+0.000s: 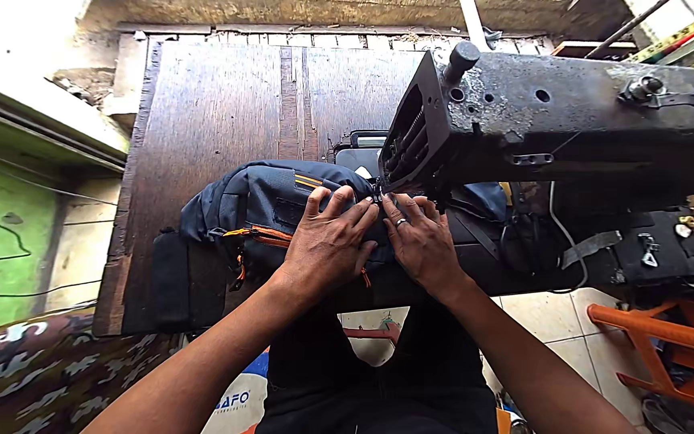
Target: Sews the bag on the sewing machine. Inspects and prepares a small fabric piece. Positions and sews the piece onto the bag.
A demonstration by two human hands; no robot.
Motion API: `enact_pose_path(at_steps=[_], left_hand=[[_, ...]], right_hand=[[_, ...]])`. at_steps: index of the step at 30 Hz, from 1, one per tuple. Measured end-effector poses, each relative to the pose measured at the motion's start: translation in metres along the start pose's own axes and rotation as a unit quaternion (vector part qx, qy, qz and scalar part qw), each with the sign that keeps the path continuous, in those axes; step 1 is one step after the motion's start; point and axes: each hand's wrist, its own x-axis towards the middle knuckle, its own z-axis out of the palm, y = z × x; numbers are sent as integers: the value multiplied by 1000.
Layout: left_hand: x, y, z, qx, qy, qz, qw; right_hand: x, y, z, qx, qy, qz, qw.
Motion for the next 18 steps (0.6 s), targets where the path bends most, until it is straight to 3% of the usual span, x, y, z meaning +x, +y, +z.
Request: enact_pose_path(at_steps=[9,18], left_hand=[[10,0,-20,15,1,40,999],[4,-5,-1,-6,-7,13,1000]], right_hand=[[2,-3,0,-9,9,13,1000],[2,-5,-1,-11,1,20,1000]])
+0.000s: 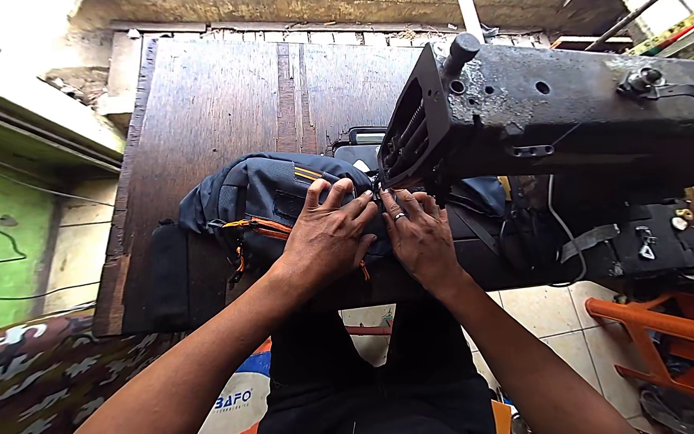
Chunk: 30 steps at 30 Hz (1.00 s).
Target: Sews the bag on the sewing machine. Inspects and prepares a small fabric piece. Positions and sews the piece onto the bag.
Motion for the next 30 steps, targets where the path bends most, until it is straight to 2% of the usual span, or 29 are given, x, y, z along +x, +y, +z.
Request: enact_pose_path(at_steps=[15,18,20,23,25,27,30], left_hand=[[5,-8,0,0,-6,13,1000],[6,-9,1,2,-3,15,1000],[7,-9,0,4,-8,16,1000],[6,-8,-1,1,-17,13,1000],[6,-8,-2,1,-15,13,1000],[6,-7,-3,1,-10,15,1000],[7,-8,-2,3,-8,18,1000]], right_hand=[[8,1,2,5,3,-3,1000],[3,4,-1,43,13,6,999],[-15,10,-20,73,59,31,995],[-61,52,-67,18,162,118,980],[-86,102,-94,-54,167,201,964],[-102,149,-99,-106,157,255,948],[-117,186,-83,-130,144,246,950]])
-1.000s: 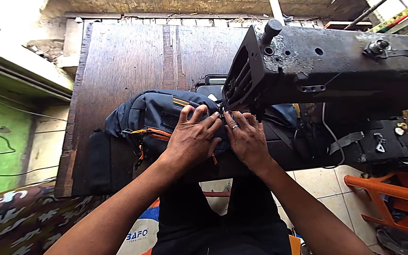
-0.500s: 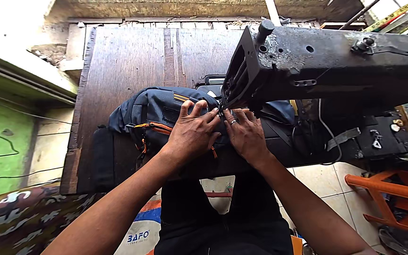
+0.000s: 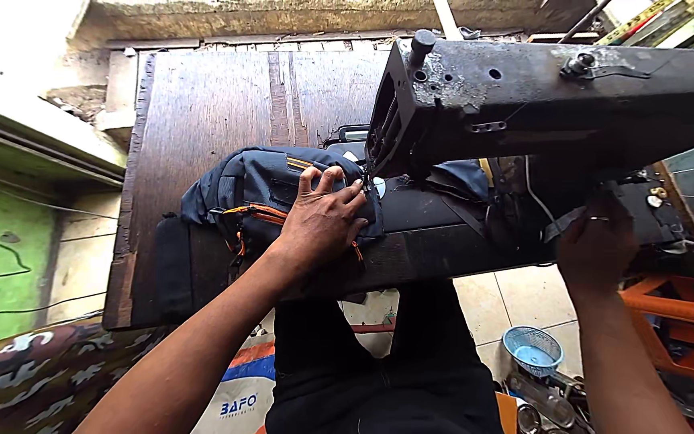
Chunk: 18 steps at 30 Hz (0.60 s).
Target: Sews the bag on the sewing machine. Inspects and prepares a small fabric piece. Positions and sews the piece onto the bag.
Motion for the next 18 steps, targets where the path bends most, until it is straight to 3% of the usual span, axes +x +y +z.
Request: enact_pose_path(at_steps=[9,13,15,18], left_hand=[[-4,4,2,7,1,-3,1000],[-4,5,3,4,-5,-1,1000],[-3,2,4,8,-7,1,1000],[-1,-2,5,7,-1,2,1000]], right_hand=[[0,0,5,21,-31,0,999],[14,-6,-15,-9,-70,49,996],[17,-28,-33,-15,-68,55,996],[3,-91,-45,79,-36,-34,996]])
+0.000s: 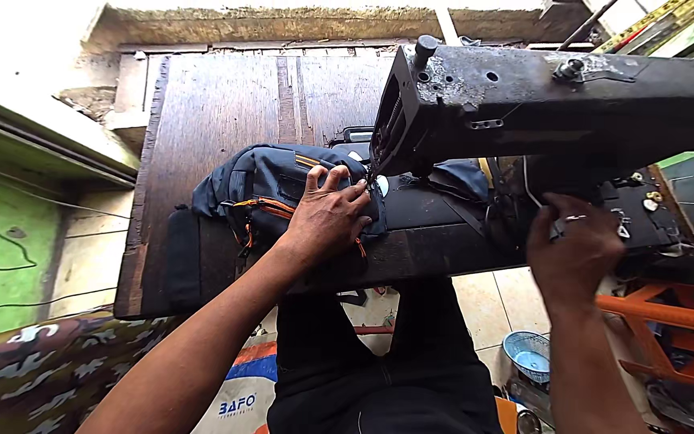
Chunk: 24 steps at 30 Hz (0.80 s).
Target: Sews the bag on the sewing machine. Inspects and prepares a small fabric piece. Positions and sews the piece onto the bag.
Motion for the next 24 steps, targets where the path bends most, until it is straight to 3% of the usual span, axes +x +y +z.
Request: enact_pose_path(at_steps=[4,7,24], left_hand=[[-2,1,-3,-17,-4,2,1000],[-2,2,-3,-16,-2,1,1000],[-2,2,-3,-6,0,-1,1000]], right_hand=[[-21,-76,47,202,-86,-195,956],[-26,-93,77,225,-98,-305,920],[-32,-101,91,168,-84,-298,936]])
